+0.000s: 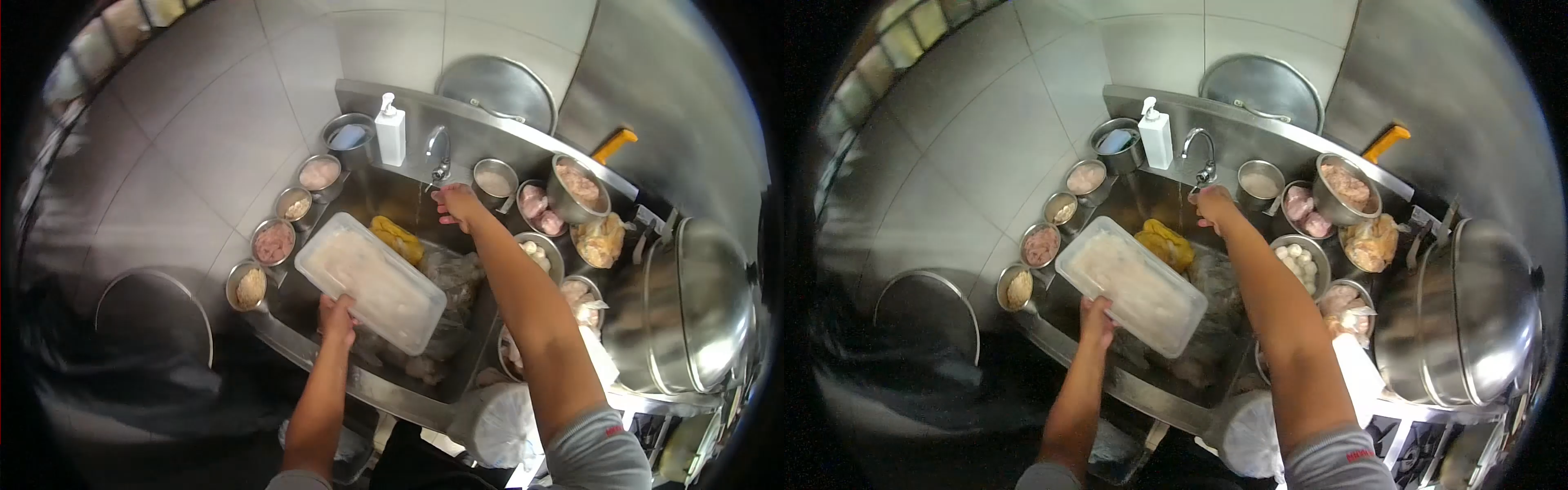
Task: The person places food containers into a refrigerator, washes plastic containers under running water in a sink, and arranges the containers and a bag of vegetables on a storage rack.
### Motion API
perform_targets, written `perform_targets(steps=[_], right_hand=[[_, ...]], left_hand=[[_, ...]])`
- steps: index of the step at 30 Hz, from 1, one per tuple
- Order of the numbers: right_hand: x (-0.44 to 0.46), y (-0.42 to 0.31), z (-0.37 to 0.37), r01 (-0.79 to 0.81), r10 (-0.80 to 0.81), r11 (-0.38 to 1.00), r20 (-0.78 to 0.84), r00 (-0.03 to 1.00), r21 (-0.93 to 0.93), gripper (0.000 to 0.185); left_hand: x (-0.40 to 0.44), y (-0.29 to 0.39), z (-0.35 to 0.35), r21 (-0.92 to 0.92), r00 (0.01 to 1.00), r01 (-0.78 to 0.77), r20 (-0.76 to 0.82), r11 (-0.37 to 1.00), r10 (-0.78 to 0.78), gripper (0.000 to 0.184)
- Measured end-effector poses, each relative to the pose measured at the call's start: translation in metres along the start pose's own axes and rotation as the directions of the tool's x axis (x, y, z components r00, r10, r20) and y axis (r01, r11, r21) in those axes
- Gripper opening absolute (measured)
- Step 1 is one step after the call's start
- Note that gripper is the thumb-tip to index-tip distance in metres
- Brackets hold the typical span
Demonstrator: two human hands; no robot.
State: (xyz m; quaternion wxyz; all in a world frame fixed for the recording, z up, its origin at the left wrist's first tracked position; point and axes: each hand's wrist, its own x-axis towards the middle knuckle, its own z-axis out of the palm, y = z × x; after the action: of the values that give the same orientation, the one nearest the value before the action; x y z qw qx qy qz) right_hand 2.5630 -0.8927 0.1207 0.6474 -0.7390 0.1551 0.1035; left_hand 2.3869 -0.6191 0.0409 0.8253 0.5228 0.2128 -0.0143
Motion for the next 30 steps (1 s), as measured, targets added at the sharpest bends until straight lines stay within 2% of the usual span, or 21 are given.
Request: perform_targets(steps=[2,4,5,7,8,10,11,13,14,16,17,18,19,20,21,23,24,26,27,28,30], right_hand=[[0.047,0.021,0.018,-0.028,0.037,0.994,-0.085,0.996,0.105,0.026],[0.09,0.041,0.033,-0.116,0.136,0.951,-0.054,0.989,0.287,0.017],[0.109,0.052,0.038,-0.124,0.146,0.948,-0.056,0.988,0.292,0.017],[0.137,0.069,0.045,-0.098,0.128,0.838,-0.019,0.992,0.536,0.012],[0.141,0.07,0.049,-0.1,0.132,0.835,-0.02,0.991,0.541,0.012],[0.143,0.071,0.051,0.09,0.053,0.488,-0.133,0.99,0.868,0.016],[0.144,0.077,0.049,0.092,0.057,0.488,-0.137,0.989,0.868,0.016],[0.145,0.088,0.04,0.169,-0.008,0.324,-0.176,0.984,0.931,0.018],[0.141,0.087,0.036,0.173,-0.001,0.329,-0.183,0.983,0.928,0.018],[0.122,0.07,0.024,0.341,0.193,0.179,-0.372,0.908,0.923,0.018],[0.108,0.059,0.03,0.397,0.189,0.149,-0.42,0.888,0.906,0.014],[0.113,0.088,0.033,0.437,-0.18,0.268,-0.401,0.898,0.859,0.022],[0.088,0.078,0.058,0.482,-0.118,0.674,-0.562,0.818,0.56,0.031],[0.068,0.085,0.079,0.452,-0.48,0.863,-0.646,0.594,-0.226,0.039],[0.063,0.114,0.103,0.336,-0.685,0.703,-0.472,0.554,-0.626,0.04],[0.034,0.124,0.13,0.278,-0.684,0.639,-0.364,0.633,-0.717,0.05],[0.031,0.122,0.127,0.28,-0.685,0.641,-0.368,0.629,-0.715,0.05],[0.026,0.121,0.11,0.417,-0.702,0.606,-0.21,0.68,-0.677,0.049],[0.023,0.116,0.098,0.419,-0.772,0.49,-0.157,0.615,-0.764,0.043],[0.021,0.11,0.089,0.419,-0.775,0.487,-0.158,0.611,-0.766,0.043],[0.015,0.096,0.077,0.203,-0.541,0.672,-0.285,0.791,-0.712,0.032]], left_hand=[[0.018,-0.008,0.003,-0.03,0.998,0.043,-0.034,0.999,-0.044,0.044],[0.043,-0.019,-0.001,0.019,0.998,0.056,-0.006,0.998,-0.056,0.044],[0.048,-0.02,0.001,0.026,0.998,0.065,0.013,0.998,-0.065,0.046],[0.058,-0.025,0.008,0.039,0.996,0.092,-0.002,0.995,-0.092,0.047],[0.066,-0.029,0.009,0.046,0.996,0.094,-0.001,0.995,-0.094,0.047],[0.078,-0.036,0.014,0.052,0.993,0.106,0.04,0.993,-0.108,0.047],[0.084,-0.04,0.015,0.054,0.992,0.083,0.088,0.995,-0.088,0.047],[0.096,-0.047,0.018,0.086,0.99,0.096,0.097,0.992,-0.104,0.047],[0.099,-0.05,0.022,0.117,0.987,0.108,0.102,0.987,-0.12,0.047],[0.112,-0.058,0.03,0.102,0.98,0.098,0.164,0.99,-0.114,0.055],[0.115,-0.063,0.033,0.083,0.972,0.079,0.215,0.993,-0.095,0.063],[0.117,-0.067,0.039,0.075,0.97,0.083,0.222,0.994,-0.098,0.063],[0.118,-0.07,0.047,0.038,0.974,0.044,0.219,0.998,-0.051,0.057],[0.122,-0.071,0.057,-0.003,0.976,-0.001,0.218,1.0,0.002,0.051],[0.126,-0.076,0.065,-0.011,0.972,-0.005,0.234,1.0,0.008,0.051],[0.127,-0.08,0.073,0.062,0.978,-0.042,0.209,0.997,0.028,0.053],[0.124,-0.078,0.074,0.064,0.977,-0.048,0.213,0.997,0.033,0.053],[0.119,-0.071,0.076,-0.063,0.966,-0.037,0.253,0.997,0.051,0.052],[0.119,-0.069,0.078,-0.064,0.965,-0.039,0.258,0.997,0.055,0.052],[0.12,-0.067,0.08,-0.034,0.971,-0.008,0.238,0.999,0.016,0.053],[0.121,-0.069,0.082,-0.007,0.976,0.027,0.217,1.0,-0.025,0.053]])
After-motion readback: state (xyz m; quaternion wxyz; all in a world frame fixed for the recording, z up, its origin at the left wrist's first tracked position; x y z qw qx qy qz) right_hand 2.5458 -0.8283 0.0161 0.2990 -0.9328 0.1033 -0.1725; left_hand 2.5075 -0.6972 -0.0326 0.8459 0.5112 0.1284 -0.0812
